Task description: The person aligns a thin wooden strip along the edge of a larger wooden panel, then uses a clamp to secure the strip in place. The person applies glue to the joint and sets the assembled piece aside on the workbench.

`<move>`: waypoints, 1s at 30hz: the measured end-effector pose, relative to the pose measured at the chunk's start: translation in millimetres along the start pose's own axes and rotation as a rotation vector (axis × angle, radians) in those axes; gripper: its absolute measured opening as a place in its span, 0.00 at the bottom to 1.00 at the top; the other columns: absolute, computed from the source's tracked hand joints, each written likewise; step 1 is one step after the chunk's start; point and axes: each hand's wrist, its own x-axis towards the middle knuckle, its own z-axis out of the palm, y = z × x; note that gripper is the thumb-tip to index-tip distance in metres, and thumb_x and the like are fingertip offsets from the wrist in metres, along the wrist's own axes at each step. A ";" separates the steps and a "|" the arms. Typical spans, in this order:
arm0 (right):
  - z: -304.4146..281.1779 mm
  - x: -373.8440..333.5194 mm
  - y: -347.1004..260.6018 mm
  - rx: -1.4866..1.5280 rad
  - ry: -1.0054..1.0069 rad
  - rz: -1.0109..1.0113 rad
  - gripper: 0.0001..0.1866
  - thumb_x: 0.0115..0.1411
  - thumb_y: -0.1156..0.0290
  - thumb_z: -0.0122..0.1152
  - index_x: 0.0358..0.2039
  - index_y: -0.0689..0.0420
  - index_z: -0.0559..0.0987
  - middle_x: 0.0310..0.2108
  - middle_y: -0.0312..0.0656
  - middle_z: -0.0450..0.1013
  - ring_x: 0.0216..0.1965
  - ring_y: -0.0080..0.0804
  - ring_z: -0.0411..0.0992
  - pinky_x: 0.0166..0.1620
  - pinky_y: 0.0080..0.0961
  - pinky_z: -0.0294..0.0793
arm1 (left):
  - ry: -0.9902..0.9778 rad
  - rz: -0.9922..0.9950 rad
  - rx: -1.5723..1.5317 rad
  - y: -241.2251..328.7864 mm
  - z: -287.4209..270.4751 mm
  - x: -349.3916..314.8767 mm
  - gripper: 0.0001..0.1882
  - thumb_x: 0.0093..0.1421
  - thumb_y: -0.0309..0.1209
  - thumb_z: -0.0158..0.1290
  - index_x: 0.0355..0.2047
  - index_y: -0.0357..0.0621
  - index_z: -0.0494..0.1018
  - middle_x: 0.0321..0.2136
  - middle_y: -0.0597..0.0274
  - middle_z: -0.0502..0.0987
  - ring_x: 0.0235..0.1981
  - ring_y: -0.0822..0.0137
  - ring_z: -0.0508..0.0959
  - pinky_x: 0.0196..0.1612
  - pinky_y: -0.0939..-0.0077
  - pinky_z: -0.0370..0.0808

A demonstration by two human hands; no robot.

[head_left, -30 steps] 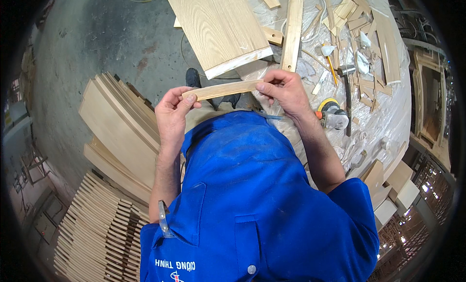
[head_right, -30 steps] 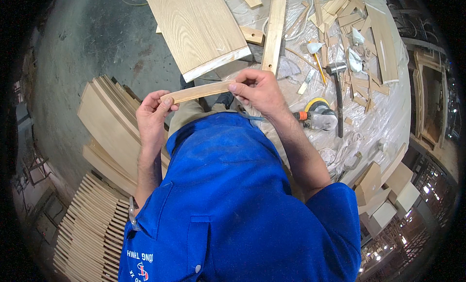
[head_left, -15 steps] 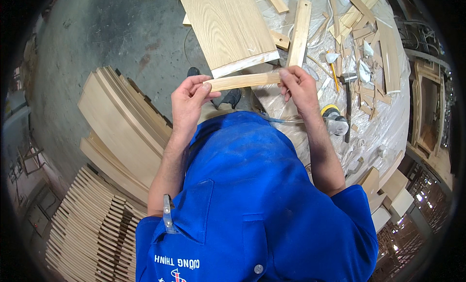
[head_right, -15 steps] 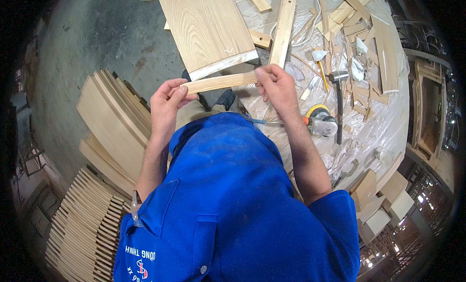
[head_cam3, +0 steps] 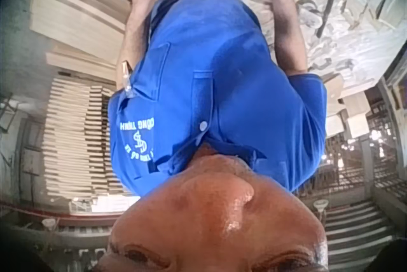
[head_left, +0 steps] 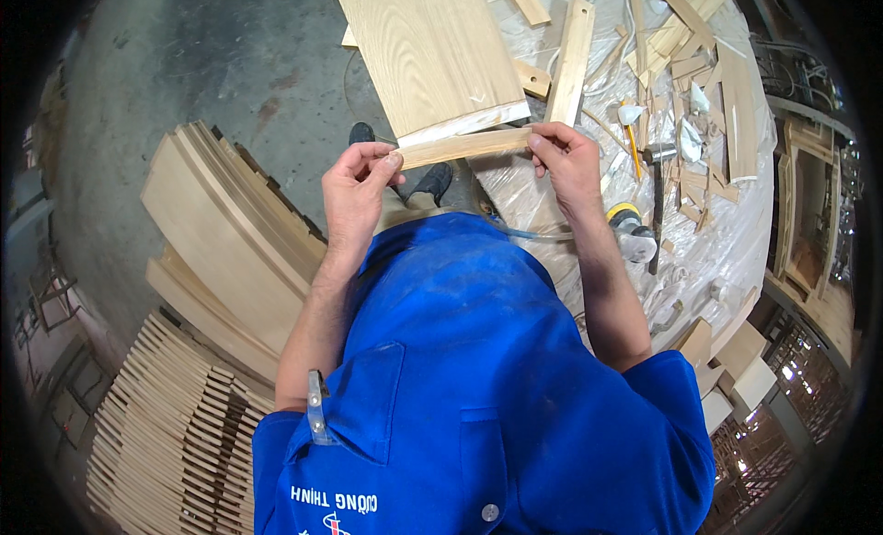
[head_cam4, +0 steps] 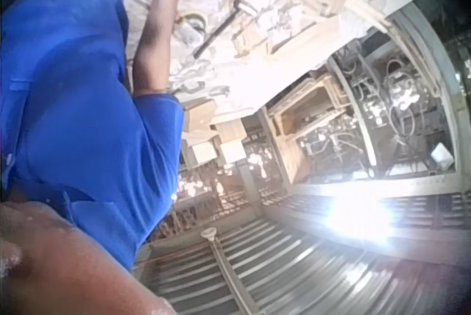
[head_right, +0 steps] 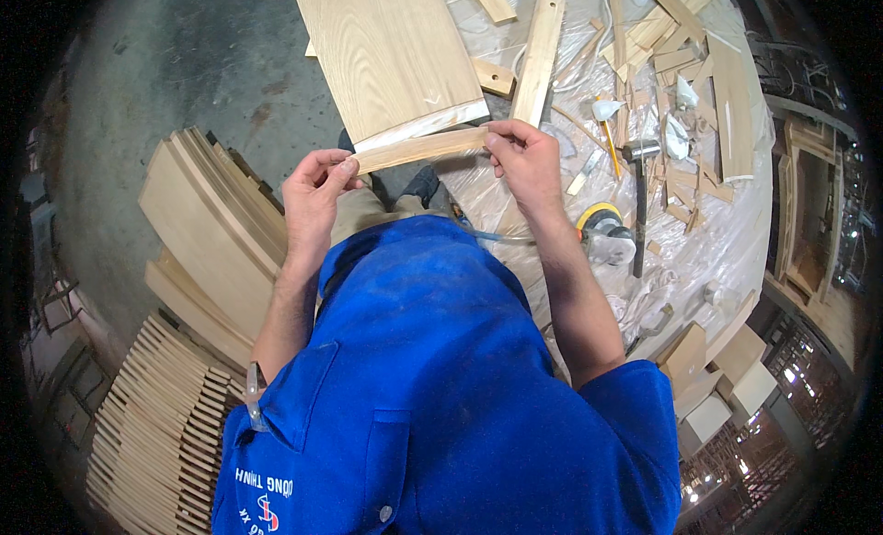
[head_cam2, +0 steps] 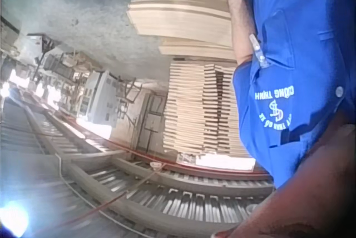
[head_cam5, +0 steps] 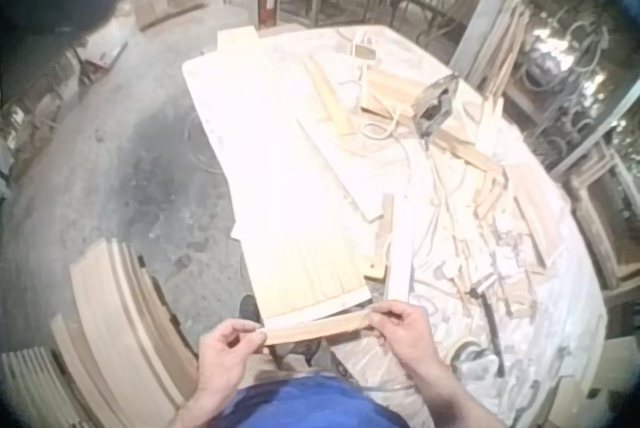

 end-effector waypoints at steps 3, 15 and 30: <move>3.8 4.7 -3.2 0.044 0.062 -0.035 0.07 0.62 0.78 0.66 0.40 0.68 0.82 0.27 0.37 0.77 0.24 0.17 0.72 0.25 0.15 0.71 | 0.042 0.049 0.006 -5.2 5.4 2.9 0.07 0.65 0.26 0.61 0.39 0.35 0.77 0.27 0.64 0.80 0.28 0.76 0.78 0.35 0.81 0.75; 0.7 28.1 -6.4 -0.083 0.131 -0.100 0.08 0.59 0.75 0.69 0.37 0.65 0.85 0.26 0.34 0.78 0.27 0.14 0.72 0.31 0.14 0.72 | 0.130 0.108 0.136 -1.9 13.6 10.4 0.05 0.64 0.26 0.62 0.36 0.36 0.79 0.25 0.67 0.79 0.27 0.78 0.76 0.33 0.82 0.74; -0.1 34.8 -7.9 -0.216 0.138 -0.097 0.08 0.58 0.73 0.70 0.36 0.63 0.86 0.26 0.33 0.79 0.28 0.14 0.72 0.34 0.16 0.72 | 0.116 0.059 0.153 -0.1 14.5 11.4 0.06 0.65 0.27 0.61 0.38 0.35 0.80 0.28 0.66 0.80 0.28 0.77 0.77 0.35 0.81 0.75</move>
